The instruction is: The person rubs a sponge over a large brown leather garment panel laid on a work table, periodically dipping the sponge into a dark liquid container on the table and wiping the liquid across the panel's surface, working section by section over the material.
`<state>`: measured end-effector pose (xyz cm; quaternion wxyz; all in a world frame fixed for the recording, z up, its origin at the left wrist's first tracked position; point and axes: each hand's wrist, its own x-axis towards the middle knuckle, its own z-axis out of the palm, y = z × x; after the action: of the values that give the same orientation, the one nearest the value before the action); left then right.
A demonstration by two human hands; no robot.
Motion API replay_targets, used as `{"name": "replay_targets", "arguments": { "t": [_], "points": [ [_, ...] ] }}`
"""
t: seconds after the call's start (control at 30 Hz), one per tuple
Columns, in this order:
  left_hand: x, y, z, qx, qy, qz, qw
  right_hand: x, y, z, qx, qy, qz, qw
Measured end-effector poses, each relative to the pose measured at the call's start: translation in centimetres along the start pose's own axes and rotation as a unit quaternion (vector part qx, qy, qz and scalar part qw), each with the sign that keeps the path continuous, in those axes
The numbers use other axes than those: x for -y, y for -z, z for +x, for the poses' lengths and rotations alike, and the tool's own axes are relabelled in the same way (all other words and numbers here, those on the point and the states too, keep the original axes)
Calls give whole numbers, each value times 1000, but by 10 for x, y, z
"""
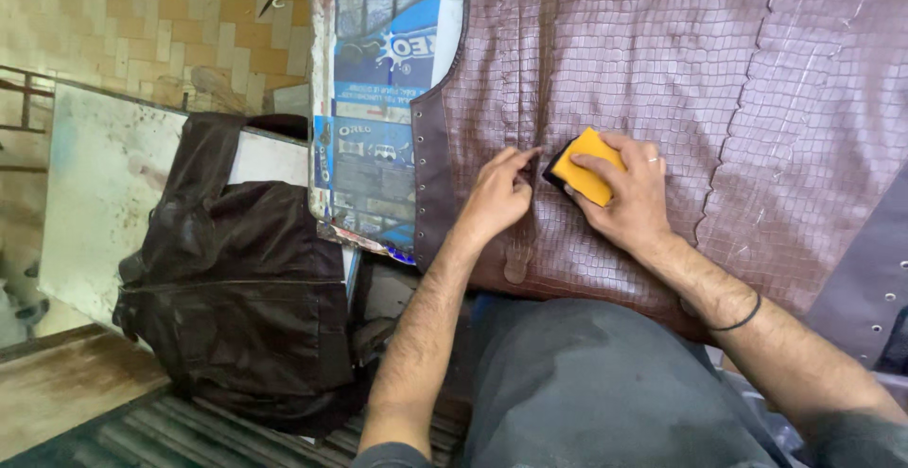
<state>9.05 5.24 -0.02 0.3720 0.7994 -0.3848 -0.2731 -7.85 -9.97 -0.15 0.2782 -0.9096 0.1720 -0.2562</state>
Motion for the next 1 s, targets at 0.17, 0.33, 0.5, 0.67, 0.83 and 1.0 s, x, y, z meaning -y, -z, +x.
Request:
{"name": "replay_targets", "arguments": {
  "t": [0.17, 0.33, 0.5, 0.67, 0.83, 1.0],
  "points": [
    [33, 7, 9, 65, 118, -292, 947, 19, -10, -2, 48, 52, -76, 995],
    [35, 4, 5, 55, 125, -296, 945, 44, -14, -28, 244, 162, 19, 956],
    [24, -9, 0, -43, 15, -15, 999, 34, 4, -38, 259, 159, 109, 946],
    [45, -3, 6, 7, 63, -144, 988, 19, 11, -16, 9, 27, 71, 997],
    [59, -5, 9, 20, 39, -192, 980, 38, -4, -9, 145, 96, 6, 985],
    [43, -7, 4, 21, 91, -235, 967, 26, 2, -30, 186, 90, 193, 959]
  ]
}}
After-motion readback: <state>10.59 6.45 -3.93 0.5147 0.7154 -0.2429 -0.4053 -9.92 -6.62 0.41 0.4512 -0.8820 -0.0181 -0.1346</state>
